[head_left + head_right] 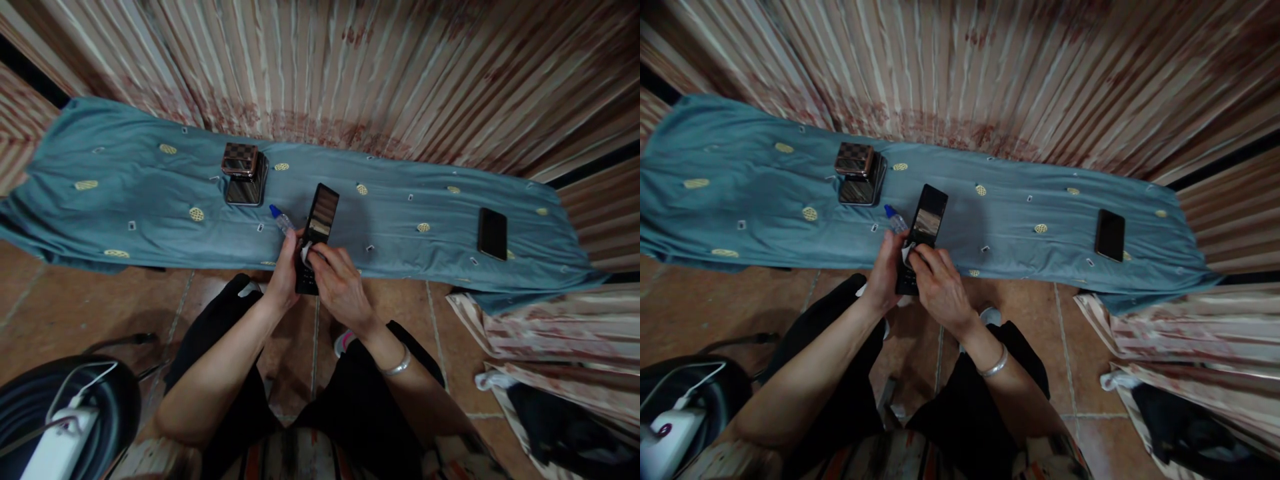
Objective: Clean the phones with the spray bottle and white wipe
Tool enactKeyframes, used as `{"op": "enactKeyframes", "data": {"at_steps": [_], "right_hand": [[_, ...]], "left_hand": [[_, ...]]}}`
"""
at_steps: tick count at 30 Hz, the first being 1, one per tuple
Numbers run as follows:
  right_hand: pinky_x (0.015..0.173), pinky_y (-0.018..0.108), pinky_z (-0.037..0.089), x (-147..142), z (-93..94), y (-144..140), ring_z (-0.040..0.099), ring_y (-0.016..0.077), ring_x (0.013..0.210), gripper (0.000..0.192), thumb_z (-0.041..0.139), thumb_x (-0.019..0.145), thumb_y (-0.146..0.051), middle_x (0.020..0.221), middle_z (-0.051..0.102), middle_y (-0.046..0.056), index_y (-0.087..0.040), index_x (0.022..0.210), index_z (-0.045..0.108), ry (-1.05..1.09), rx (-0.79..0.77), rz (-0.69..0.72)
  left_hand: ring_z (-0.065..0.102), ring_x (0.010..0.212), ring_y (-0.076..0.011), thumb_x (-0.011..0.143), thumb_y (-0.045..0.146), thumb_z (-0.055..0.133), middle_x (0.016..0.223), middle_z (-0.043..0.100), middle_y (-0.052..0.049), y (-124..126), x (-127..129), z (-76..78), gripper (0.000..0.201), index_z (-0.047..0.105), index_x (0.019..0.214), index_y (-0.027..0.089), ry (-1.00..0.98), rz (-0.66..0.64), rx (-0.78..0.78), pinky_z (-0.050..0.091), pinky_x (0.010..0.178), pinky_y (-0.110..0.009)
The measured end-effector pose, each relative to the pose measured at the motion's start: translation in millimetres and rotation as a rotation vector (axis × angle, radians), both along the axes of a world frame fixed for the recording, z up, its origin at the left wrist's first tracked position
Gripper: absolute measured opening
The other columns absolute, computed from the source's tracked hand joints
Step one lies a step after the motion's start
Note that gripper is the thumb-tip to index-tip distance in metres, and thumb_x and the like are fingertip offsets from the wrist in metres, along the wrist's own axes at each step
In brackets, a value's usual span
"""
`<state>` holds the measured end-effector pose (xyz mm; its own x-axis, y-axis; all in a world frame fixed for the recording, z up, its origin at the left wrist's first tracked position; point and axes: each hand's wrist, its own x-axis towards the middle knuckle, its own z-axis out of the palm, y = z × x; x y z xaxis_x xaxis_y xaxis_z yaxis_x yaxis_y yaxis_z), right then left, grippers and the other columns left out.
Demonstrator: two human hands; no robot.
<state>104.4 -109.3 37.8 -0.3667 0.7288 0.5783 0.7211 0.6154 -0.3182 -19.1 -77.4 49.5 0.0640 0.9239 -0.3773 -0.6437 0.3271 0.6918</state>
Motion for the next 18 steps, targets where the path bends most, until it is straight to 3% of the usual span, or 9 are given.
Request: {"op": "enactKeyframes", "data": {"at_steps": [9, 18], "right_hand": [[0.097, 0.038, 0.060, -13.3, 7.5, -17.1, 0.067, 0.0223, 0.102, 0.030, 0.046, 0.107, -0.011, 0.121, 0.074, 0.014, -0.013, 0.119, 0.073, 0.006, 0.004, 0.109], [0.096, 0.037, 0.062, -14.2, 4.9, -19.0, 0.070, 0.0218, 0.104, 0.024, 0.053, 0.107, -0.012, 0.119, 0.076, 0.014, -0.013, 0.122, 0.071, -0.017, 0.080, 0.134]], "left_hand": [[0.077, 0.098, -0.0252, 0.102, 0.068, 0.048, 0.099, 0.079, -0.009, 4.3, -9.4, 10.3, 0.056, 0.071, 0.118, 0.020, 0.011, -0.012, -0.040, 0.063, 0.084, -0.034], [0.077, 0.099, -0.0263, 0.105, 0.067, 0.038, 0.105, 0.078, -0.010, 9.3, -11.6, 18.6, 0.057, 0.067, 0.127, 0.022, -0.018, 0.004, -0.076, 0.065, 0.082, -0.037]]}}
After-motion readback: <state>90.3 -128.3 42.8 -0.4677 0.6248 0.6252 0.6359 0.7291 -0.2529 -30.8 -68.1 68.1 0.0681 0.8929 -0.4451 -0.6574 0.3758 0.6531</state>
